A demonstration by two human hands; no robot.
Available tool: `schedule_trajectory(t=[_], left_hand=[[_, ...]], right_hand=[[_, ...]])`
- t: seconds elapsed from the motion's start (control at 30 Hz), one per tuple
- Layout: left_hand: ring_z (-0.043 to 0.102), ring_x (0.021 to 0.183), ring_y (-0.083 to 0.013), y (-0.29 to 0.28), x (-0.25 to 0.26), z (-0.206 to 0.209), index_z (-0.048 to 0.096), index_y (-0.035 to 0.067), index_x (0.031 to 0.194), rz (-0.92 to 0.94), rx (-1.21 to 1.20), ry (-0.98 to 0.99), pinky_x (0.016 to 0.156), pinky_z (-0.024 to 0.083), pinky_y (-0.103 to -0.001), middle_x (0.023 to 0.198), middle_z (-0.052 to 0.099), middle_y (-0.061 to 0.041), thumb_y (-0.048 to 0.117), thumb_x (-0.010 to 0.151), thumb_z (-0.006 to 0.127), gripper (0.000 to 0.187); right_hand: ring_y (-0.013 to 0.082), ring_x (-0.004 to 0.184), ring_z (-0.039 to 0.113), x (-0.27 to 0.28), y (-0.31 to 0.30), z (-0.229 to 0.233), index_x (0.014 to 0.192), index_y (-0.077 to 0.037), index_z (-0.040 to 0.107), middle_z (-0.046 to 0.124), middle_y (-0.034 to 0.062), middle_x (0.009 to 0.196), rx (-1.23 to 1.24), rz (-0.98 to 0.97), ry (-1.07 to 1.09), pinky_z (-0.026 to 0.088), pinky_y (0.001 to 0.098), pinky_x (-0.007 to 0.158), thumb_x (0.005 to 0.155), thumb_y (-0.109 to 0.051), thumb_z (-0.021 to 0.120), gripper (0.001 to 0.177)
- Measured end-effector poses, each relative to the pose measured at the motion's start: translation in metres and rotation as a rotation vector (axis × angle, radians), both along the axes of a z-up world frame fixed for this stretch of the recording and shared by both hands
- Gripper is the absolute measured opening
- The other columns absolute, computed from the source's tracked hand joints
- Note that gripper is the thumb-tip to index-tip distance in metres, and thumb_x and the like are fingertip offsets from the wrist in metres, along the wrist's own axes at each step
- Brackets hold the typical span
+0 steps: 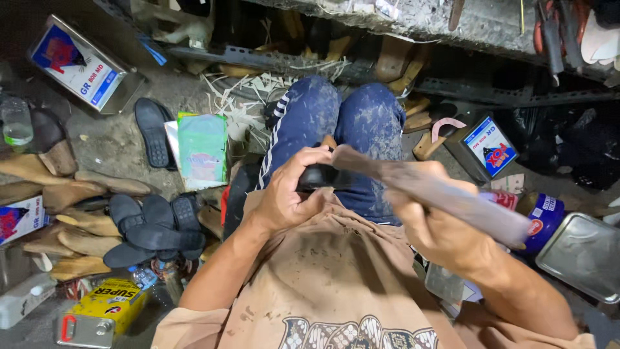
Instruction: The person repairs a black shoe by scraping the sole with a knife, hammering the heel, and using a small stick to work on the shoe's edge. The person also uses a hammer and a pair of pliers during the process.
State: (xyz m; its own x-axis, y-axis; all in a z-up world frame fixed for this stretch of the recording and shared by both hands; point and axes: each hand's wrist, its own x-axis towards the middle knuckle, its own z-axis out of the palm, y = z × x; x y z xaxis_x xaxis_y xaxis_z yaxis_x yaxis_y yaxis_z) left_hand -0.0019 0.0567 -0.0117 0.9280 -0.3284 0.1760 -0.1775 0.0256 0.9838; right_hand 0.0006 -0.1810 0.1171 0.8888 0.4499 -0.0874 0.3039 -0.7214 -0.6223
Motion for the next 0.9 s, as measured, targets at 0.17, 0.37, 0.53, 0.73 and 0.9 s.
schedule_trajectory(t=[0.17,0.37,0.53,0.73,0.9], left_hand=[[0.063,0.125,-0.0327,0.003,0.001,0.008,0.056,0.005,0.125,0.038,-0.039,-0.012,0.113,0.049,-0.045,0.122,0.066,-0.014,0.041,0.105,0.052,0.041],[0.069,0.116,-0.0390,-0.005,0.001,-0.001,0.067,0.002,0.113,0.203,-0.159,-0.040,0.101,0.053,-0.050,0.109,0.075,-0.014,0.030,0.093,0.069,0.034],[0.071,0.111,-0.0394,-0.002,0.004,-0.005,0.065,-0.002,0.110,0.215,-0.188,-0.080,0.101,0.052,-0.052,0.106,0.075,-0.017,0.021,0.092,0.072,0.030],[0.072,0.105,-0.0406,0.006,0.006,0.003,0.066,-0.006,0.104,0.283,-0.325,-0.088,0.100,0.054,-0.055,0.100,0.075,-0.021,0.023,0.090,0.071,0.033],[0.067,0.117,-0.0373,0.033,-0.010,0.033,0.058,0.004,0.113,0.349,-0.486,0.099,0.116,0.051,-0.053,0.111,0.070,-0.016,0.026,0.101,0.061,0.025]], right_hand=[[0.0149,0.040,0.041,-0.004,0.003,-0.020,0.100,-0.004,0.053,0.049,0.0047,0.075,0.119,0.074,0.047,0.040,0.0332,0.030,0.102,-0.015,0.052,0.011],[0.0403,0.066,0.068,-0.015,0.006,-0.040,0.080,0.000,0.067,0.067,0.0211,0.077,0.342,-0.044,-0.122,0.053,0.0387,0.053,0.094,-0.008,0.061,0.017],[0.0327,0.077,0.071,-0.006,-0.011,-0.055,0.086,0.002,0.069,0.069,0.0184,0.088,0.339,-0.127,-0.234,0.053,0.0359,0.065,0.098,-0.009,0.061,0.019],[0.0471,0.073,0.061,0.009,-0.050,-0.081,0.082,0.005,0.060,0.058,0.0277,0.075,0.098,-0.278,-0.316,0.047,0.0475,0.066,0.102,-0.002,0.066,0.022],[0.0567,0.091,0.066,0.113,-0.126,-0.085,0.138,0.013,0.062,0.071,0.0360,0.107,-0.316,-0.325,-0.384,0.048,0.0589,0.077,0.120,-0.015,0.052,0.035]])
